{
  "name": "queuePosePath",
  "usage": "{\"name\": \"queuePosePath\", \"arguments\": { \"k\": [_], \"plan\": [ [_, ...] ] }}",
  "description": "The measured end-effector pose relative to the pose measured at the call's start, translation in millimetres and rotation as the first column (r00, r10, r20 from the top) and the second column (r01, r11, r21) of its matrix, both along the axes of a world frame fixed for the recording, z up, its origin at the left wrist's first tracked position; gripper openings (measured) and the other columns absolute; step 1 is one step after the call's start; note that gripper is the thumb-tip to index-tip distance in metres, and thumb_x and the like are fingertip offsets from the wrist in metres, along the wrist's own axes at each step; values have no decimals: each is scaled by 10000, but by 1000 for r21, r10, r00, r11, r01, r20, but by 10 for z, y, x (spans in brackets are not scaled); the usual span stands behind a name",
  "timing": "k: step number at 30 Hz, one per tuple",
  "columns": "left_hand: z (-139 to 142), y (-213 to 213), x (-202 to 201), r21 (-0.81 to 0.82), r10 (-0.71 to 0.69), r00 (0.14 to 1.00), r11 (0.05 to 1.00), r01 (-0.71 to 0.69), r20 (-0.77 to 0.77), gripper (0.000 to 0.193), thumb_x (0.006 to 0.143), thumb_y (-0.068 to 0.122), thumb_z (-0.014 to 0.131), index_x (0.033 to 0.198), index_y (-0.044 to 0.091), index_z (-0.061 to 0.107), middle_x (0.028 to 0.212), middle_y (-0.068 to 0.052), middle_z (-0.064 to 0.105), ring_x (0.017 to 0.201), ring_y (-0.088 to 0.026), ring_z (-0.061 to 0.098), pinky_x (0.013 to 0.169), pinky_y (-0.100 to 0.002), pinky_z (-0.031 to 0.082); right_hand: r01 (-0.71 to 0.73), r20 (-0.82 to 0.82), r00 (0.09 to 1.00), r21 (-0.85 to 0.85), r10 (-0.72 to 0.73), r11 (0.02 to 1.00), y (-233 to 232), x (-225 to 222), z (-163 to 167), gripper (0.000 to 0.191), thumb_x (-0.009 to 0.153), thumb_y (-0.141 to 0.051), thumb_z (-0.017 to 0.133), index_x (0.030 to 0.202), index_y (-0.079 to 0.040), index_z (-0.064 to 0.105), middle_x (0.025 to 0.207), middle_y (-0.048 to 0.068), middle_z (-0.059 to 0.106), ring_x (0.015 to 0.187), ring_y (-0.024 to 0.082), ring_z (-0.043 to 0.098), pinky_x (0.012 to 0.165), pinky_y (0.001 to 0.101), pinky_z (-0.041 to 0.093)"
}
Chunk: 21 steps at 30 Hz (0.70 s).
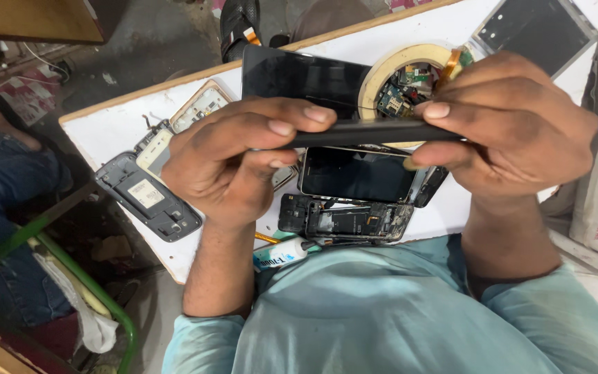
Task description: The person disassembles a black tablet, removes the back cover, and inspects the internal components. They then reassemble the tablet, using a screwdriver to secure the back cover.
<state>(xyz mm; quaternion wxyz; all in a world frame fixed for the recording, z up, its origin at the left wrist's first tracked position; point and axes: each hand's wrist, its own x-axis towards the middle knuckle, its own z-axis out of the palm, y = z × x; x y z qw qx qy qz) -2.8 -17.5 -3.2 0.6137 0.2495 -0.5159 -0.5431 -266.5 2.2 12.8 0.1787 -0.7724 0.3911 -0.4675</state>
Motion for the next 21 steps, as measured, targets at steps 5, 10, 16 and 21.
{"name": "queuePosePath", "arguments": {
  "k": [5, 10, 16, 21],
  "plan": [
    [-49, 13, 3, 55, 93, 991, 995, -88, -94, 186, 1015, 152, 732, 1086, -10, 674, 998, -217, 730, 905, -315, 769, 843, -498, 676, -83, 320, 947, 230, 5, 970, 21, 11, -7, 361, 972, -245, 830, 1124, 34, 658, 999, 175, 723, 980, 309, 778, 844, 377, 672],
    [-161, -24, 14, 31, 147, 980, 989, -145, -132, 190, 969, 147, 760, 1046, -2, 672, 941, -199, 727, 866, -313, 761, 805, -533, 675, -121, 472, 877, 402, -92, 908, 103, 26, 17, 340, 1018, -262, 789, 1174, 15, 668, 1100, 192, 733, 1044, 295, 771, 951, 396, 673],
    [-239, 23, -4, 77, 205, 963, 978, -194, -176, 236, 957, 195, 780, 1052, 14, 663, 936, -187, 729, 861, -303, 758, 799, -528, 667, -181, 573, 813, 422, -106, 889, 103, 71, 0, 360, 1057, -299, 742, 1234, -16, 608, 1157, 237, 721, 1096, 311, 755, 999, 428, 653],
    [-295, 36, -9, 93, 236, 952, 971, -222, -195, 256, 949, 210, 786, 1070, 29, 651, 942, -192, 733, 849, -288, 761, 790, -510, 662, -205, 611, 786, 406, -97, 891, 169, 51, -4, 412, 1086, -335, 720, 1305, -7, 603, 1158, 253, 711, 1109, 325, 754, 1026, 451, 653]
  ]
}}
